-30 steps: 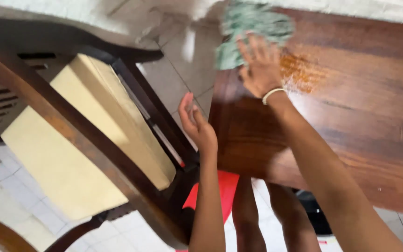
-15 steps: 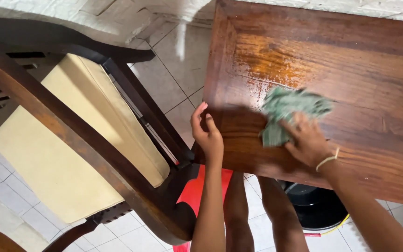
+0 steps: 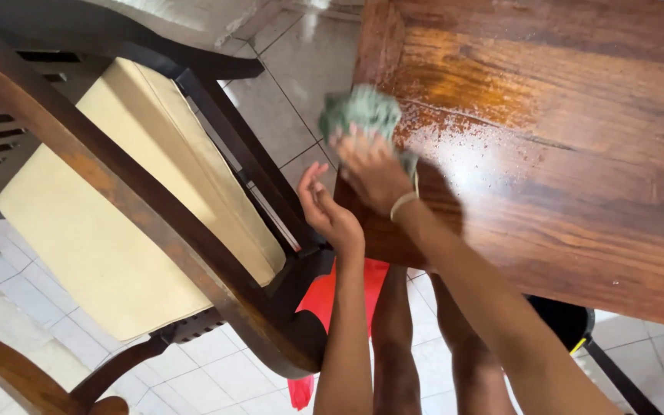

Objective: The person wrings a cloth in a bucket of water and wipes a wooden table surface. They then place a red plastic bag and two backpacks onto the table and move a chair cushion to another chair.

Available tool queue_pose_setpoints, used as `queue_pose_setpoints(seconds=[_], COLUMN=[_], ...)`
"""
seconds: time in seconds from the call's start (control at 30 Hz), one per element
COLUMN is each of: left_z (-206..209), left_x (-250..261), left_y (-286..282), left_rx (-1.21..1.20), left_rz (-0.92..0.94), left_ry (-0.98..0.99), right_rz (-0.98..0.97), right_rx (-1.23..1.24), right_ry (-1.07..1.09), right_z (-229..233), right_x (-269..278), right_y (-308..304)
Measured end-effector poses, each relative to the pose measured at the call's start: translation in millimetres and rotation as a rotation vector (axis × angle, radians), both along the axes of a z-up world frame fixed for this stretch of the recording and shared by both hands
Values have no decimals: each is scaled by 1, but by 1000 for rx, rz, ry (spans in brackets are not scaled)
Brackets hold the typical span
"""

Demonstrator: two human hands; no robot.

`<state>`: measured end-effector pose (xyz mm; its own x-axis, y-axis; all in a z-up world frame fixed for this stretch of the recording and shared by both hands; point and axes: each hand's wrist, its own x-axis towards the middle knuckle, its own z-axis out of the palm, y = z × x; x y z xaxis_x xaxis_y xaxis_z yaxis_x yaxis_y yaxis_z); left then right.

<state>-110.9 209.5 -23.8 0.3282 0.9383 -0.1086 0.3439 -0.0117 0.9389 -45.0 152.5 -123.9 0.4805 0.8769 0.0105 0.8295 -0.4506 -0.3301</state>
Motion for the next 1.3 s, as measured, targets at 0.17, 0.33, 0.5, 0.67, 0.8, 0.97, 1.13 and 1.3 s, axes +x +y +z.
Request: queue_pose_setpoints(seconds=[0.17,0.33,0.5,0.67,0.8,0.97,1.13,1.3], left_z=[-4,-4,-13,-30,-21,-42,-20,-13], left_x=[-6,-10,-15,-22,-22,-20,22,54], left_y=[-6,-18,-24,-36,-42,-28,-42,-76], left_rx=[18,6,62,72,93,142,118,110], left_rz=[-22,-91,-239,-265,-265,-397,-566,-707], left_ry=[23,34,83,93,122,182,184,152], right_rz=[91,-136,-609,-776,-571,-285,-328,-525], right_rx=[42,-38,-328,-148,39,-9,7,-113], right_ry=[61,104,94,-125,-68,149,61,-3], right_z=[-7,-22,12,-18,-7,10,1,-4], right_x=[-81,-59,25,49,8,-39,-29,5], right_y=[-92,-224,-273,-210,-112,-72,-145,-277])
